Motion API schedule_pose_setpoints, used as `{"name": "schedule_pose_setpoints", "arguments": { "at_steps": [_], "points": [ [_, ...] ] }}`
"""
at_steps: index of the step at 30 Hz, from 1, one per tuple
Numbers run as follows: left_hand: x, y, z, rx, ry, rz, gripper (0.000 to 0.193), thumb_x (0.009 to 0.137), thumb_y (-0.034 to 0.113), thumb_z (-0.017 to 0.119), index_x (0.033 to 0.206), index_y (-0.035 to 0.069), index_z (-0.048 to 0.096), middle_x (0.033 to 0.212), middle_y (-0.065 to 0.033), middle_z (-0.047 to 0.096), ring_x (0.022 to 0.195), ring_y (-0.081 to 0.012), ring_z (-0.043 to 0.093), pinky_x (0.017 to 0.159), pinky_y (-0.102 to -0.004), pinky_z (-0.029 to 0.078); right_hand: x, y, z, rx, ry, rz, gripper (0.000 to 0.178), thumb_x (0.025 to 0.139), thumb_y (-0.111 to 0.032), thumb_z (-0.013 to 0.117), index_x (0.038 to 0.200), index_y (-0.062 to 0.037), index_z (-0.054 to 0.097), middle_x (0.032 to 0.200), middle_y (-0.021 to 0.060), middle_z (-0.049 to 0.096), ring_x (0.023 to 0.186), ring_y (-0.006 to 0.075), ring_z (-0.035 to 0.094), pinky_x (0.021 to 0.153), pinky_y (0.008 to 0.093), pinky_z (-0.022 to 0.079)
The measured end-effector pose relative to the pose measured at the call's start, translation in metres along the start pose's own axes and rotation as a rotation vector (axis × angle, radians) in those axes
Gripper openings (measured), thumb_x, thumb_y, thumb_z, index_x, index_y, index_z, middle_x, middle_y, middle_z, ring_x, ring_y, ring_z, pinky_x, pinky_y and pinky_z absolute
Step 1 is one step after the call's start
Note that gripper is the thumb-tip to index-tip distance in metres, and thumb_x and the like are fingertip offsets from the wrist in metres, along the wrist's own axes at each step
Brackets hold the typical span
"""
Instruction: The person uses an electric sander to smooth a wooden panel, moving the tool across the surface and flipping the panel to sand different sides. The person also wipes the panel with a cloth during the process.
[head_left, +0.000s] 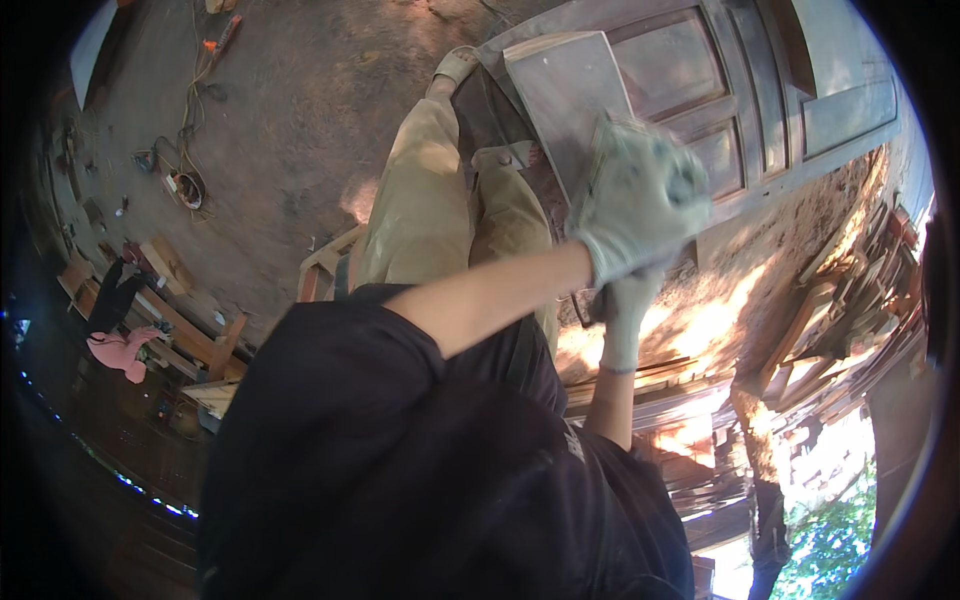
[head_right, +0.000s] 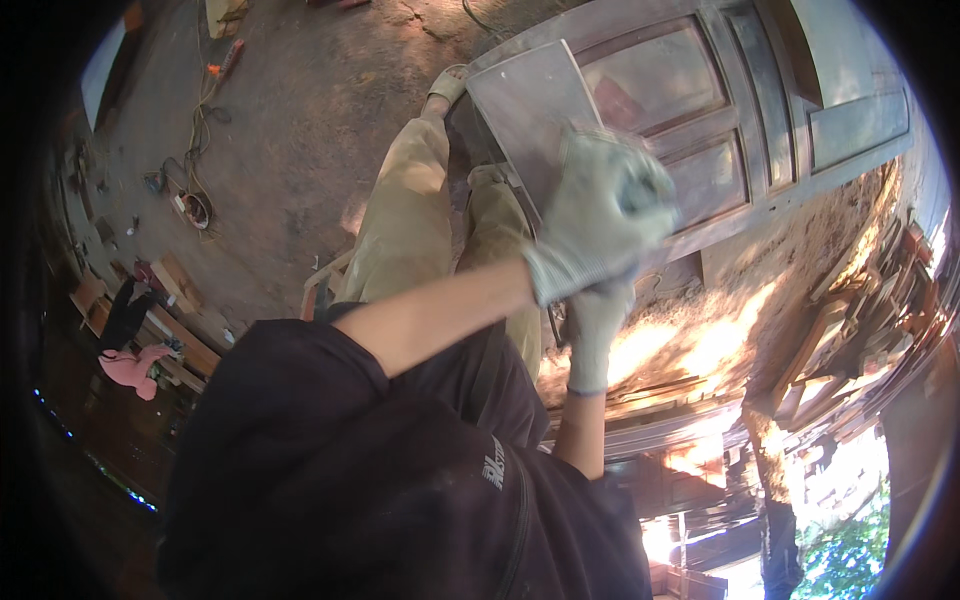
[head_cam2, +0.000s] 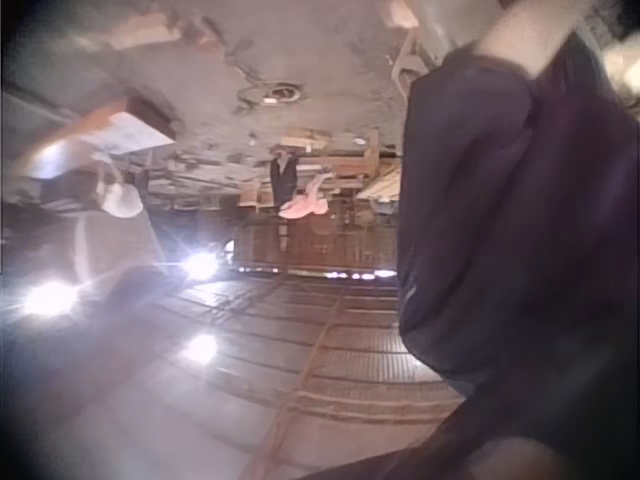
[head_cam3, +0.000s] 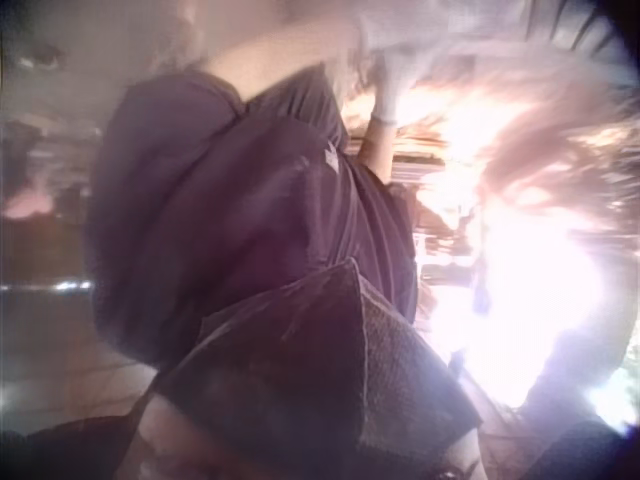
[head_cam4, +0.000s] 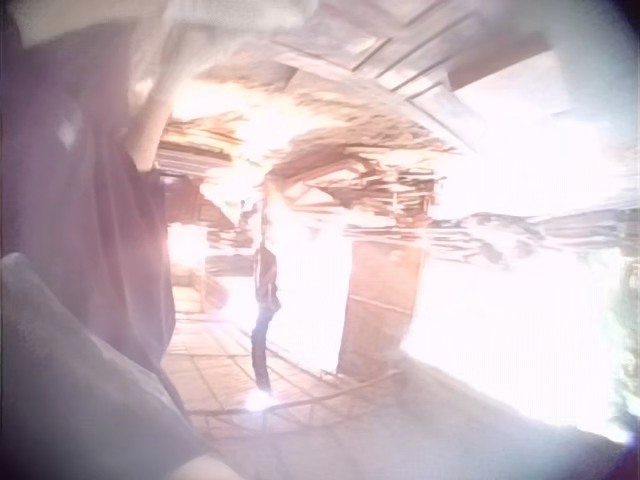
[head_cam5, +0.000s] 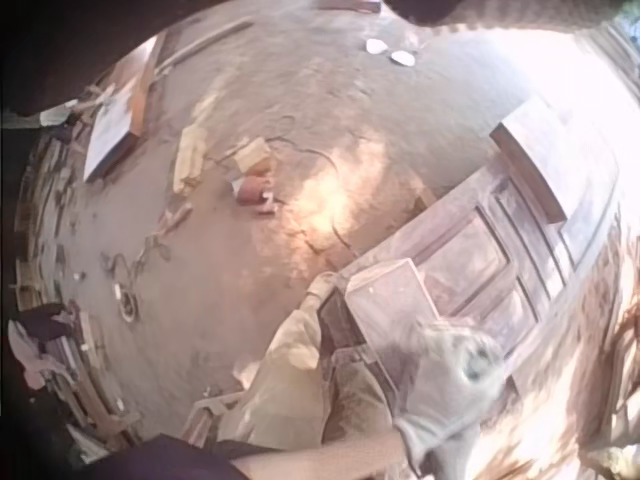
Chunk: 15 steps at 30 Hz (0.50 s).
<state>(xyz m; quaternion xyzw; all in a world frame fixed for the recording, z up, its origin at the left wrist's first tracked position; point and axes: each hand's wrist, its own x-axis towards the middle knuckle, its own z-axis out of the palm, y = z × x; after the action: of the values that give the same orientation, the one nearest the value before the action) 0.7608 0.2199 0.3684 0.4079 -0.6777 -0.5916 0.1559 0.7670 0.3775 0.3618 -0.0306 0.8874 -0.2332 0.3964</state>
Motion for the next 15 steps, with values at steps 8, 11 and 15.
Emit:
{"name": "schedule_pose_setpoints", "arguments": {
  "at_steps": [8,11,15],
  "points": [
    [-0.056,-0.003,0.018,-0.184,-0.049,-0.176,0.023,0.077,0.029,0.074,0.093,0.014,0.065,0.098,-0.0142,0.055,0.097,-0.0345,0.055,0.088,-0.0486,0.041,-0.041,0.053,-0.016,-0.056,0.087,0.161,0.084,0.083,-0.022,0.079,0.149,-0.0021,0.031,0.140,0.0183,0.053,0.126,0.0217,0.055,0.105,0.0375,0.046],
    [-0.029,-0.011,-0.009,-0.213,0.003,-0.111,0.024,0.076,0.025,0.076,0.093,0.013,0.064,0.099,-0.0136,0.056,0.094,-0.0337,0.056,0.085,-0.0490,0.041,-0.027,0.018,-0.001,-0.127,0.074,0.138,0.083,0.084,-0.024,0.078,0.149,-0.0023,0.031,0.141,0.0184,0.052,0.128,0.0225,0.053,0.108,0.0381,0.044],
    [0.041,-0.006,-0.065,-0.199,0.007,-0.077,0.021,0.074,0.021,0.078,0.088,0.012,0.065,0.099,-0.0103,0.058,0.098,-0.0309,0.056,0.090,-0.0451,0.042,0.003,-0.030,0.030,-0.192,0.096,0.020,0.083,0.086,-0.028,0.077,0.150,-0.0027,0.030,0.143,0.0184,0.049,0.131,0.0236,0.051,0.111,0.0388,0.041]
  ]
}}
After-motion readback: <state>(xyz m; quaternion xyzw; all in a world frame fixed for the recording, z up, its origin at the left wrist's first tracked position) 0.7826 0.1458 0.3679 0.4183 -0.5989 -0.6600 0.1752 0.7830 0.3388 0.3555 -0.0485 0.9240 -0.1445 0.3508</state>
